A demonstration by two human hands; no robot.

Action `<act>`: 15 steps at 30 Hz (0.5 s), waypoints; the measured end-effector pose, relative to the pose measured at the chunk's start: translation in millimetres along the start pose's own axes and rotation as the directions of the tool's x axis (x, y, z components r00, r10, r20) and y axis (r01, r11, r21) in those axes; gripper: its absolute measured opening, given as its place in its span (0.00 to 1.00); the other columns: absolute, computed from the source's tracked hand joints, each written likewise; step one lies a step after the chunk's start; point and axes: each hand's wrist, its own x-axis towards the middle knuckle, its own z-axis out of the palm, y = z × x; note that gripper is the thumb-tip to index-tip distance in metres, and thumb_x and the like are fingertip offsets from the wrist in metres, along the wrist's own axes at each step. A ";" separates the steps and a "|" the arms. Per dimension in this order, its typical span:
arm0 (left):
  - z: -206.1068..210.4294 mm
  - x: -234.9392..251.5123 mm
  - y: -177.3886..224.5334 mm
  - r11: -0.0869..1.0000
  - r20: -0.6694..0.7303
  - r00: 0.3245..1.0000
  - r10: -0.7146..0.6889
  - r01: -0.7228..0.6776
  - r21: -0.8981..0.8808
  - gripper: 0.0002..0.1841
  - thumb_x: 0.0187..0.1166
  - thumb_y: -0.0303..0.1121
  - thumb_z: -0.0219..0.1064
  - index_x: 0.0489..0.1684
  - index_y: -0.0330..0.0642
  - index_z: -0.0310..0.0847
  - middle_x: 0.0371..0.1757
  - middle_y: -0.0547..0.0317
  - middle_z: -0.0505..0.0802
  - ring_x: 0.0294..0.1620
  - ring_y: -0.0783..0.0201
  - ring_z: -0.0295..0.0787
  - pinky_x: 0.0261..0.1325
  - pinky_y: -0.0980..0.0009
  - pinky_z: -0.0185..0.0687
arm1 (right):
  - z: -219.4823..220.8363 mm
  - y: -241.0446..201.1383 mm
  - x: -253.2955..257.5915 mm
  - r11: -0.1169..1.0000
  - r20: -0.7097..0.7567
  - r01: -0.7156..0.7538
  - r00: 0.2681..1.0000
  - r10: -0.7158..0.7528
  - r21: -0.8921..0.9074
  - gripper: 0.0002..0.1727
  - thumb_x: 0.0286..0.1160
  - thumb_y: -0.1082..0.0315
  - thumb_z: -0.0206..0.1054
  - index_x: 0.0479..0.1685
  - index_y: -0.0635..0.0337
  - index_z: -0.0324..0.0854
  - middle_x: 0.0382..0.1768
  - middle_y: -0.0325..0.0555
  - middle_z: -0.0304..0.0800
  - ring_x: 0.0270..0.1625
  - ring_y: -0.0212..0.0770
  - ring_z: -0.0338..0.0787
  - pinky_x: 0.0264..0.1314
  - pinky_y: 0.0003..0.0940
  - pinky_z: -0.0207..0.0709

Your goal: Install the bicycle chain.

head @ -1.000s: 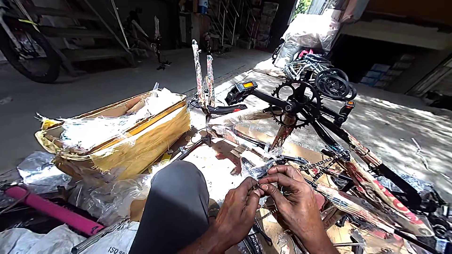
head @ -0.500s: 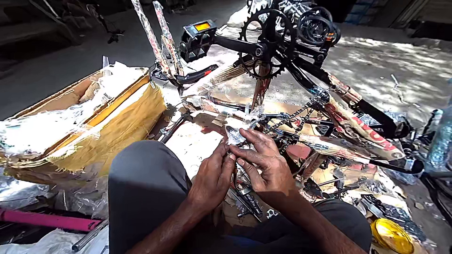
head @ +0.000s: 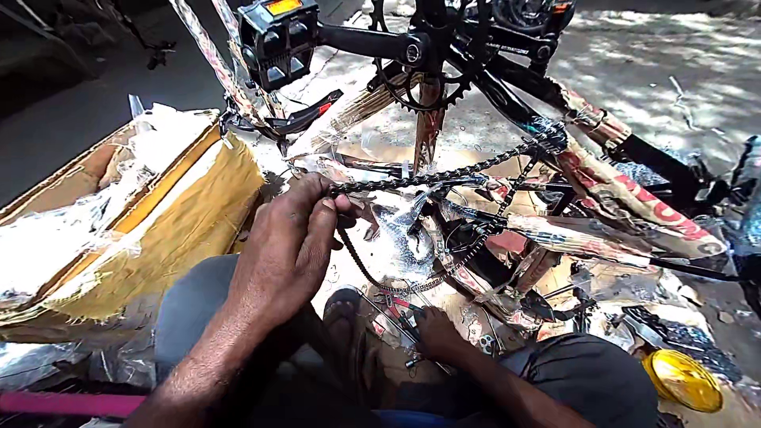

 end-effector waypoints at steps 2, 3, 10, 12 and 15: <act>7.0 0.2 -5.3 0.999 -0.027 0.999 -0.026 0.026 -0.023 0.17 0.92 0.38 0.43 0.56 0.46 0.80 0.48 0.65 0.96 0.44 0.66 0.97 0.45 0.62 0.98 | 14.7 -1.0 28.4 0.993 -0.021 -0.115 0.993 0.115 0.006 0.59 0.65 0.45 0.78 0.94 0.64 0.48 0.84 0.76 0.59 0.87 0.73 0.61 0.85 0.72 0.54; 9.6 -1.3 -6.1 1.000 -0.043 0.999 -0.022 0.021 -0.022 0.16 0.91 0.38 0.43 0.56 0.46 0.79 0.49 0.66 0.96 0.45 0.66 0.97 0.45 0.63 0.98 | 23.0 -0.9 38.9 0.987 -0.024 -0.160 0.987 0.160 0.018 0.62 0.61 0.47 0.80 0.95 0.61 0.45 0.84 0.76 0.61 0.85 0.74 0.64 0.83 0.71 0.57; 9.9 2.7 -11.7 1.000 -0.057 0.998 0.004 -0.004 0.007 0.15 0.91 0.36 0.43 0.52 0.48 0.79 0.48 0.68 0.96 0.45 0.70 0.96 0.44 0.67 0.97 | 43.5 -10.6 49.5 0.950 0.012 -0.228 0.973 0.231 0.213 0.58 0.48 0.61 0.82 0.87 0.63 0.52 0.70 0.69 0.77 0.63 0.67 0.87 0.60 0.63 0.82; 8.9 3.6 -14.2 1.000 -0.063 0.998 0.003 -0.005 -0.020 0.16 0.90 0.36 0.44 0.53 0.48 0.80 0.48 0.68 0.96 0.45 0.69 0.96 0.44 0.66 0.97 | 38.8 -14.9 40.4 0.934 0.005 -0.216 0.975 0.224 0.285 0.56 0.49 0.53 0.81 0.85 0.59 0.56 0.58 0.63 0.87 0.59 0.62 0.90 0.60 0.62 0.82; 9.8 1.4 -11.2 0.998 -0.082 0.997 -0.005 0.001 -0.057 0.15 0.91 0.36 0.44 0.54 0.47 0.79 0.48 0.67 0.96 0.44 0.68 0.97 0.42 0.66 0.98 | 24.4 -14.5 17.5 0.890 -0.007 -0.150 0.986 0.169 0.432 0.50 0.51 0.32 0.79 0.73 0.56 0.76 0.52 0.56 0.91 0.56 0.57 0.91 0.60 0.59 0.82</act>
